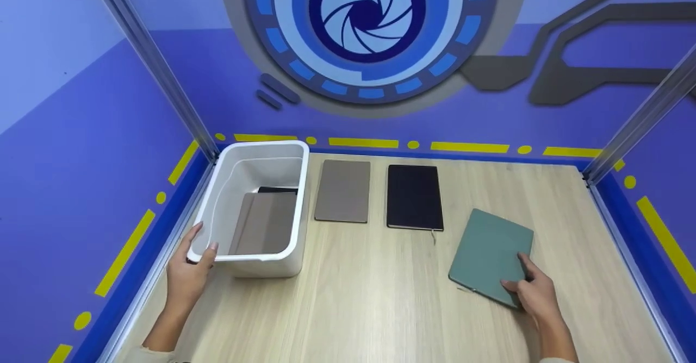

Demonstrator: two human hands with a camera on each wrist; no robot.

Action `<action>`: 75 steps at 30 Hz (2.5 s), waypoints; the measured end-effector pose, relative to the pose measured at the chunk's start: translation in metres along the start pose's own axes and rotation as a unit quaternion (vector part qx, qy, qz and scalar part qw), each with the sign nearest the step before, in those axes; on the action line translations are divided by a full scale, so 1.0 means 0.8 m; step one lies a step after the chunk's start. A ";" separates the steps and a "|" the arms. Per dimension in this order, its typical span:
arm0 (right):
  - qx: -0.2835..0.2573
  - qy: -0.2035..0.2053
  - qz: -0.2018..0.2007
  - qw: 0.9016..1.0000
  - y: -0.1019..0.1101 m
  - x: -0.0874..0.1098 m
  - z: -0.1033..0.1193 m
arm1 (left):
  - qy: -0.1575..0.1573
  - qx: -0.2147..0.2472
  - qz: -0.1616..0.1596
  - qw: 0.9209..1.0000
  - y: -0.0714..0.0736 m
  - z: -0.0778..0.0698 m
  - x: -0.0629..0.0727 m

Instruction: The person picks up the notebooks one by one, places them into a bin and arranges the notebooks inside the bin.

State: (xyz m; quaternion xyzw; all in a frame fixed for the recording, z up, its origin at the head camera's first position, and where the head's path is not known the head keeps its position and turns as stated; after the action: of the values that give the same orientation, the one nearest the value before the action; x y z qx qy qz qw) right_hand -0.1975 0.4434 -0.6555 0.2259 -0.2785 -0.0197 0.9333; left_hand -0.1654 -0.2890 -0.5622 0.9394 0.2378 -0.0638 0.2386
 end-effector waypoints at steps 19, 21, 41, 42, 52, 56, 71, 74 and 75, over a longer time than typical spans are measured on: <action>-0.060 -0.011 0.000 0.998 0.003 0.009 -0.009 | 0.025 -0.002 0.012 1.000 0.000 0.001 -0.002; -0.065 -0.011 -0.018 0.998 0.003 0.009 -0.011 | 0.028 -0.002 0.016 0.999 0.000 0.000 -0.001; -0.073 -0.026 -0.022 0.997 0.002 0.010 -0.013 | 0.036 -0.004 0.030 0.999 0.003 -0.005 0.001; -0.073 -0.026 -0.020 0.997 0.002 0.009 -0.013 | 0.036 -0.004 0.030 0.999 0.002 -0.004 0.001; -0.101 -0.035 -0.018 0.994 0.005 0.009 -0.013 | 0.026 0.005 0.028 0.999 0.000 -0.003 -0.001; -0.114 -0.036 -0.019 0.993 0.007 0.009 -0.012 | 0.024 0.008 0.027 0.999 -0.001 -0.002 0.000; -0.151 -0.054 -0.037 0.986 0.009 0.015 -0.021 | 0.020 0.003 0.030 0.999 -0.007 -0.010 -0.005; -0.158 -0.054 -0.041 0.985 0.009 0.015 -0.021 | 0.022 0.006 0.033 0.999 -0.008 -0.011 -0.004; -0.160 -0.054 -0.042 0.985 0.009 0.015 -0.021 | 0.021 0.007 0.032 0.999 -0.009 -0.010 -0.004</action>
State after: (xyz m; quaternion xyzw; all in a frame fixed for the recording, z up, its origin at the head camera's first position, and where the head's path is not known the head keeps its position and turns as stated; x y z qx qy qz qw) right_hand -0.1791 0.4549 -0.6581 0.0840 -0.3120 -0.1148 0.9394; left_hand -0.1713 -0.2809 -0.5571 0.9492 0.2124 -0.0377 0.2291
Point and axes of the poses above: each hand's wrist, its own x-axis away from the middle knuckle, its own y-axis out of the back of the hand, z = x × y, the point moved 5 cm from there along -x, towards the middle knuckle, and after that the axes turned 1 degree about -z, right-handed, at the moved point
